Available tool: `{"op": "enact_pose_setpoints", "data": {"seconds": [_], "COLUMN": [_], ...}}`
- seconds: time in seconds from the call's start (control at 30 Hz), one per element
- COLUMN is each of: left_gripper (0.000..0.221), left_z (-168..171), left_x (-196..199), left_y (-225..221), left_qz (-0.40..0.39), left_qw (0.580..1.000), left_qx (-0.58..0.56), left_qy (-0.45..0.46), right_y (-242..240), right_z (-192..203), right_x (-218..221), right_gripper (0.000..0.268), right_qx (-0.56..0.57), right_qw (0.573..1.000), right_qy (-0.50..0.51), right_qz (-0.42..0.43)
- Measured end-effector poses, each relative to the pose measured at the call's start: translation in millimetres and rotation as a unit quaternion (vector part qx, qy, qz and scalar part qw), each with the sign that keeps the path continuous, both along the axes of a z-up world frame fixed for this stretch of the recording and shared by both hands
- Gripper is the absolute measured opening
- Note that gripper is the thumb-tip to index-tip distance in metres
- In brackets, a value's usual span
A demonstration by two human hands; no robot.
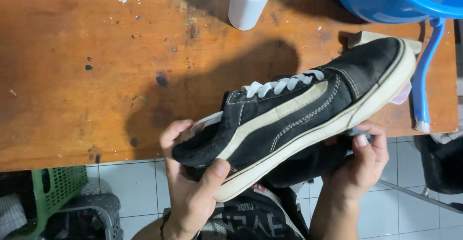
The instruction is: Cleaning the white midsole and sole edge of a black sneaker using a small scrubbing tool and cleaning solution at a workbench.
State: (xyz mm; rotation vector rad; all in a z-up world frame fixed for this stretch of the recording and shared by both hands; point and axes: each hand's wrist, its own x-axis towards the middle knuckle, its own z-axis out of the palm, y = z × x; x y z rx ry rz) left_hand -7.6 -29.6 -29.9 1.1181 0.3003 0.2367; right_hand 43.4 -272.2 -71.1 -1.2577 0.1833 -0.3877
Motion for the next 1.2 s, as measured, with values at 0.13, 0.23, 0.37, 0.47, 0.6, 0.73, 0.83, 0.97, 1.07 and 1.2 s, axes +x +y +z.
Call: {"op": "enact_pose_setpoints", "data": {"seconds": [0.13,0.23,0.37,0.47,0.6,0.73,0.83,0.97,1.07,1.2], "left_gripper": [0.047,0.042,0.039,0.038,0.045,0.046,0.041,0.044,0.046,0.049], "left_z": [4.4,4.4,3.4,-0.2,-3.1,-5.0,-10.0,5.8,22.0,11.4], "left_x": [2.8,4.1,3.9,4.8,-0.7,0.5,-1.0,2.0,-0.4,-6.0], "left_y": [5.6,8.7,10.5,8.2,8.5,-0.7,-3.7,-4.9,-1.4,18.8], "left_qz": [0.022,0.039,0.035,0.024,0.003,-0.003,0.0,0.079,0.138,0.155], "left_qw": [0.999,0.997,0.998,0.999,1.0,0.999,0.997,0.99,0.977,0.981], "left_qx": [-0.025,-0.066,-0.059,-0.042,-0.002,0.016,0.022,-0.095,-0.148,-0.101], "left_qy": [0.009,0.007,0.007,-0.011,0.002,-0.046,-0.072,-0.074,-0.062,-0.051], "right_y": [12.9,19.1,21.1,25.6,25.6,36.6,43.3,32.4,31.5,45.2], "right_z": [19.2,24.9,23.2,26.6,30.0,33.0,41.5,59.6,80.4,103.1], "right_x": [8.7,15.6,20.0,14.5,-5.9,-33.3,-39.4,-21.9,-2.1,18.6], "right_gripper": [0.018,0.014,0.015,0.015,0.012,0.015,0.019,0.028,0.042,0.053], "right_qx": [0.015,0.014,0.045,0.057,0.002,-0.061,-0.148,-0.306,-0.454,-0.56], "right_qw": [1.0,0.999,0.998,0.995,0.991,0.989,0.978,0.944,0.878,0.806], "right_qy": [0.015,0.047,0.003,-0.025,-0.054,-0.05,-0.062,0.04,0.113,0.186], "right_qz": [0.022,0.003,0.052,0.072,0.126,0.125,0.134,0.116,0.102,0.046]}}
